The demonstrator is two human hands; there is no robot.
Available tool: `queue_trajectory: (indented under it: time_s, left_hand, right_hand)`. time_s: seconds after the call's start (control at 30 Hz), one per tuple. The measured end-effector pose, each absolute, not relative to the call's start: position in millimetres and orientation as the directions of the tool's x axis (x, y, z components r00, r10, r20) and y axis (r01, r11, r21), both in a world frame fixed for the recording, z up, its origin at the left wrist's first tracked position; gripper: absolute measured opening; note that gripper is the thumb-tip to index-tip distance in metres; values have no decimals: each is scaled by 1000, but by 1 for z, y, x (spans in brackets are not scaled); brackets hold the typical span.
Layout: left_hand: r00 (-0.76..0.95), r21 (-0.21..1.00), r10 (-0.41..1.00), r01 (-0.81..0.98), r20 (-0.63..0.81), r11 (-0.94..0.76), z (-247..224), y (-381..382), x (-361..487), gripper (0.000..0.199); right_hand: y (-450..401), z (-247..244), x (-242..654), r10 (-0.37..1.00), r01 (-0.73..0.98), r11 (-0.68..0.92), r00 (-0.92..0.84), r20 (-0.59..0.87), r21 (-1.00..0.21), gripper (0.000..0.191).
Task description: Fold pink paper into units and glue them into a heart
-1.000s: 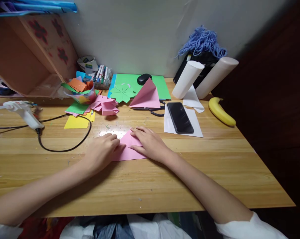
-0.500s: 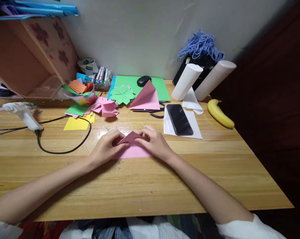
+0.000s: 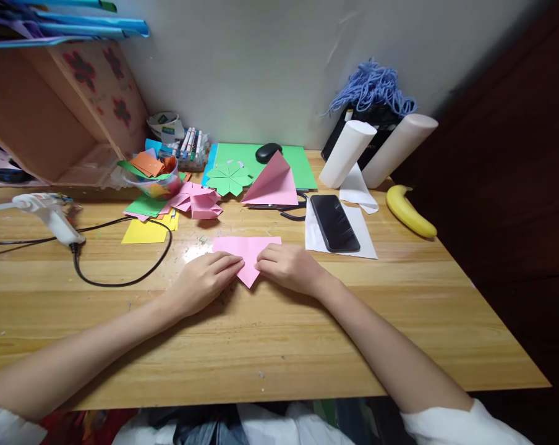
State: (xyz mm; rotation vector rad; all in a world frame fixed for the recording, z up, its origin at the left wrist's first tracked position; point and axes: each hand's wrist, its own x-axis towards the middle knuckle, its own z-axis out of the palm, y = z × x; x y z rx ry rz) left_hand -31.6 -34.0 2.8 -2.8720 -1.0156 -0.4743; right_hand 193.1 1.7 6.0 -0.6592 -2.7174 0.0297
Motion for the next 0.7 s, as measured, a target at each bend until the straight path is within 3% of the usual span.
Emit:
queue_trajectory:
  time_s: [0.07,0.17,0.27,0.33,0.5,0.7]
  left_hand:
    - [715,121,641,636,278,-762,1,-33,-32,25]
    - [614,343,736,652,283,-676,0,-28,-32,21]
    - [498,562,828,620,257,-548,0,-20,-31,21]
    - [461,643,858,591,226,-487,1,-17,-30,21]
    - [421,681,886,592,195,-431,0,-15,-29,20]
    - [333,574,914,711,233,-406,-4,-14,-27,21]
  right_hand:
    - [3,6,194,495,445,868,-808,318,-220,19]
    - [3,8,195,585,470,794,-764,273,-386,18]
    - [4,10,192,715,557,668,-665,216,-494,19]
    - [4,12,190,770,595,596,-613,175,-539,20]
    - [6,11,189,802,598,526,-584,120,-605,22]
    - [5,4,184,884,710,429,-458,97,-559,22]
